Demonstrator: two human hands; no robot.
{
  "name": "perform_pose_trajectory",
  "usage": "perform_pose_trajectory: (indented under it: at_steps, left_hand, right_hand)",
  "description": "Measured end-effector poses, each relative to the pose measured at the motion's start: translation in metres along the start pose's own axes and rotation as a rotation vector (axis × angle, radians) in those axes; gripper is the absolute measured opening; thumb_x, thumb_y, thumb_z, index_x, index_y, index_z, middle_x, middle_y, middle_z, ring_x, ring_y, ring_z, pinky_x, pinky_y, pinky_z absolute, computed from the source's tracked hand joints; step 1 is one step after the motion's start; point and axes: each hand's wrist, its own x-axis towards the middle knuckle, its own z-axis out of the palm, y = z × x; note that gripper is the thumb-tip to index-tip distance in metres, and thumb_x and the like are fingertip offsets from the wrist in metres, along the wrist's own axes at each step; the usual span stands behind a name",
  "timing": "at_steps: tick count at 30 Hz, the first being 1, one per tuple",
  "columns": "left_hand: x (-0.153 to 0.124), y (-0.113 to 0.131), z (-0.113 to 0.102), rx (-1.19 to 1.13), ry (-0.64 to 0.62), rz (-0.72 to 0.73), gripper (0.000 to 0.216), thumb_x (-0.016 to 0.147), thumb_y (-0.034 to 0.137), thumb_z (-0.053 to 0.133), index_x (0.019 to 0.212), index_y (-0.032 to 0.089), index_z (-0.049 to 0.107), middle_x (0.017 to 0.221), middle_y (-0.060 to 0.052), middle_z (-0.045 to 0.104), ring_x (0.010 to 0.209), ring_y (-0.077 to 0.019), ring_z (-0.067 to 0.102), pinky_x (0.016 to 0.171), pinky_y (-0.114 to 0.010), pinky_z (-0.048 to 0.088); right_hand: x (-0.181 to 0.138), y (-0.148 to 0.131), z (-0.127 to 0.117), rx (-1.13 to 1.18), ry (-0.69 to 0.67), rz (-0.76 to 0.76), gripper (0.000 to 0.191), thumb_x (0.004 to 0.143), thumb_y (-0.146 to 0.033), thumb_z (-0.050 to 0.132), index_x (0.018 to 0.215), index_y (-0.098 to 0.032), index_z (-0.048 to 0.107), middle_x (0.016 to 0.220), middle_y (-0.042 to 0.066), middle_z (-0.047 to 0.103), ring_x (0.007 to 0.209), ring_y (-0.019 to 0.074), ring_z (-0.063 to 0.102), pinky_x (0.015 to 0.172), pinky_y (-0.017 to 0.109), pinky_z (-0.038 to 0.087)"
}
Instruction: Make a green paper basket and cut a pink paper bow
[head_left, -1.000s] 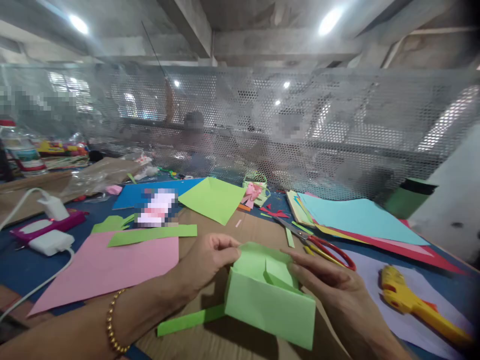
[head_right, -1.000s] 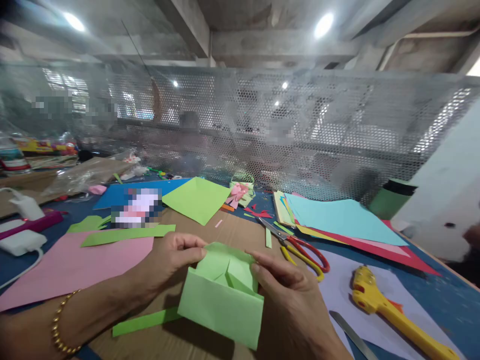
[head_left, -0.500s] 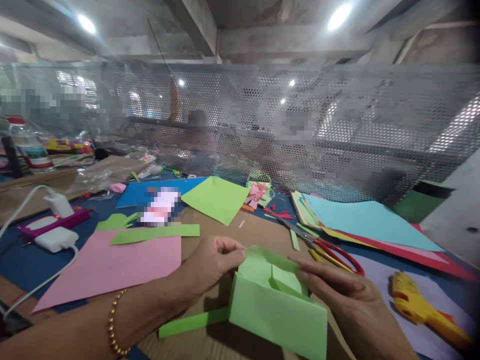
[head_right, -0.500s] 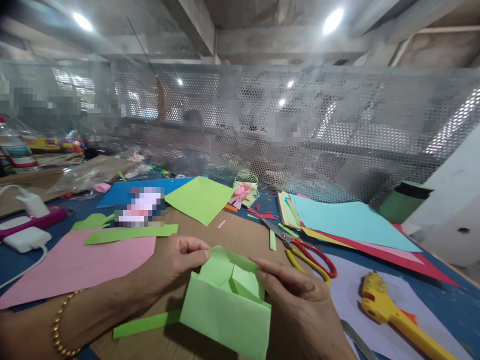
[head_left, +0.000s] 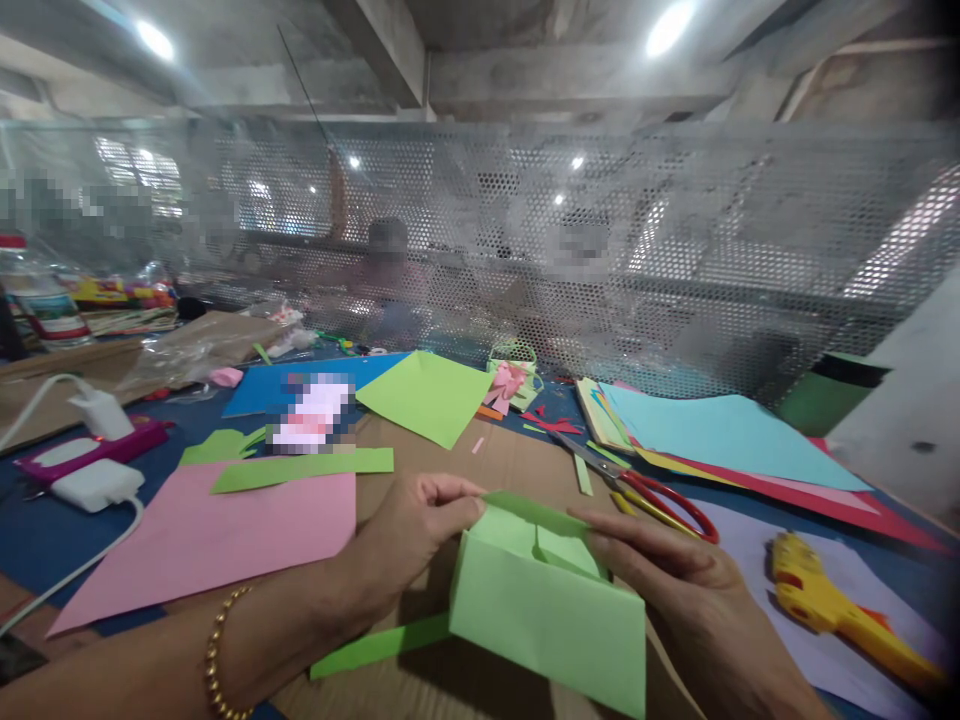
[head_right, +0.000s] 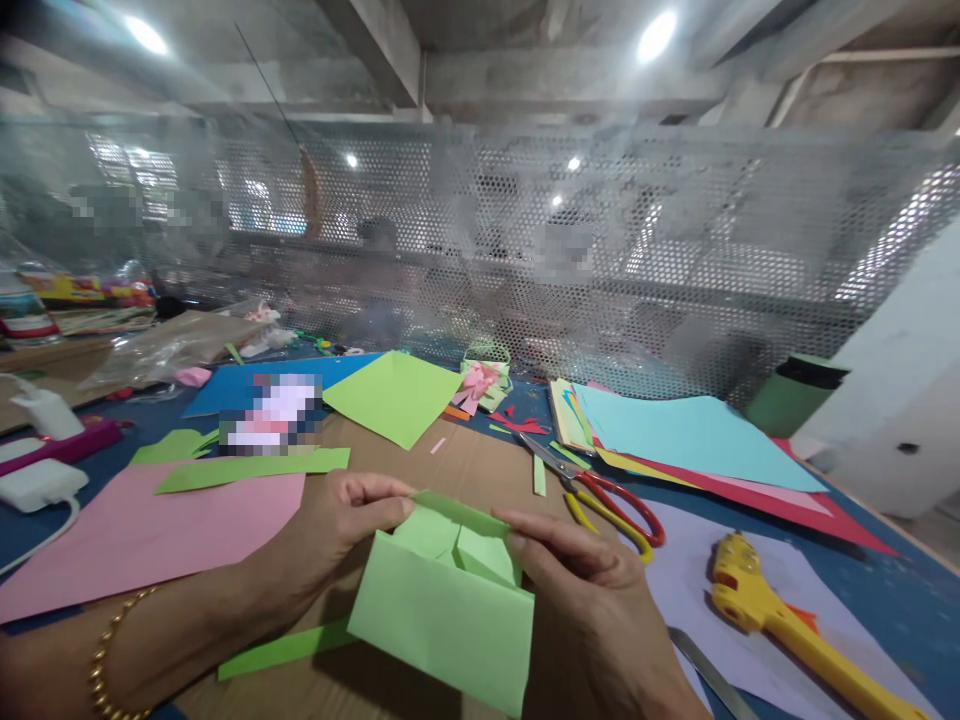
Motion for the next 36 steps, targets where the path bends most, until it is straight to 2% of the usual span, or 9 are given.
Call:
perform_pose_trajectory:
  at_steps: [6,13,17,23,28,32,36]
  left_hand:
    - [0.003,0.0,0.002,-0.029,-0.032,0.007,0.021,0.078,0.031,0.072,0.092,0.017,0.08,0.09,-0.007,0.079,0.071,-0.0142,0.064,0.067,-0.024,0.046]
    - [0.003,-0.001,0.001,-0.027,0.008,0.001,0.015,0.074,0.029,0.075,0.078,0.014,0.075,0.071,-0.002,0.071,0.064,-0.0117,0.058,0.062,-0.023,0.042]
    - [0.0,-0.001,0.001,-0.033,0.015,-0.027,0.015,0.075,0.027,0.073,0.072,0.013,0.072,0.066,0.0,0.066,0.061,-0.0098,0.054,0.061,-0.021,0.04]
    - [0.003,-0.005,0.002,-0.133,0.037,-0.05,0.013,0.073,0.026,0.075,0.075,0.013,0.071,0.066,-0.001,0.067,0.057,-0.0096,0.055,0.057,-0.021,0.041]
    - [0.003,-0.002,0.005,-0.183,0.058,-0.087,0.018,0.071,0.025,0.077,0.084,0.013,0.073,0.072,-0.004,0.072,0.06,-0.0121,0.06,0.059,-0.023,0.046]
    - [0.002,-0.002,0.006,-0.238,0.093,-0.101,0.02,0.068,0.019,0.077,0.087,0.014,0.072,0.073,-0.003,0.072,0.06,-0.0117,0.061,0.059,-0.023,0.047]
    - [0.002,-0.002,0.007,-0.271,0.062,-0.107,0.015,0.065,0.015,0.074,0.08,0.015,0.07,0.068,-0.001,0.07,0.055,-0.0111,0.059,0.054,-0.022,0.046]
  right_hand:
    - [-0.001,-0.003,0.0,-0.038,-0.004,-0.022,0.037,0.064,-0.041,0.087,0.095,-0.022,0.084,0.068,0.008,0.076,0.063,0.025,0.07,0.058,0.033,0.056]
    - [0.001,-0.001,-0.002,-0.085,0.006,-0.072,0.031,0.063,-0.04,0.087,0.088,-0.023,0.084,0.059,0.003,0.07,0.065,0.0217,0.068,0.056,0.026,0.053]
    - [0.0,0.001,-0.002,-0.14,0.014,-0.077,0.033,0.065,-0.041,0.086,0.093,-0.022,0.084,0.061,0.003,0.071,0.064,0.0211,0.068,0.057,0.026,0.054]
    - [-0.004,-0.004,0.006,-0.087,0.006,-0.057,0.039,0.063,-0.041,0.087,0.094,-0.019,0.084,0.067,0.01,0.077,0.064,0.0251,0.071,0.056,0.031,0.056]
    - [-0.006,-0.006,0.008,-0.032,-0.019,0.006,0.042,0.061,-0.041,0.089,0.096,-0.02,0.083,0.071,0.011,0.078,0.062,0.0247,0.072,0.059,0.032,0.058]
    - [-0.006,-0.005,0.007,-0.022,-0.017,0.008,0.041,0.06,-0.041,0.089,0.096,-0.021,0.083,0.08,0.012,0.08,0.064,0.0252,0.073,0.059,0.032,0.058]
    - [-0.006,-0.005,0.008,-0.054,-0.047,-0.005,0.037,0.063,-0.04,0.088,0.093,-0.02,0.084,0.075,0.011,0.079,0.063,0.0242,0.072,0.057,0.031,0.057]
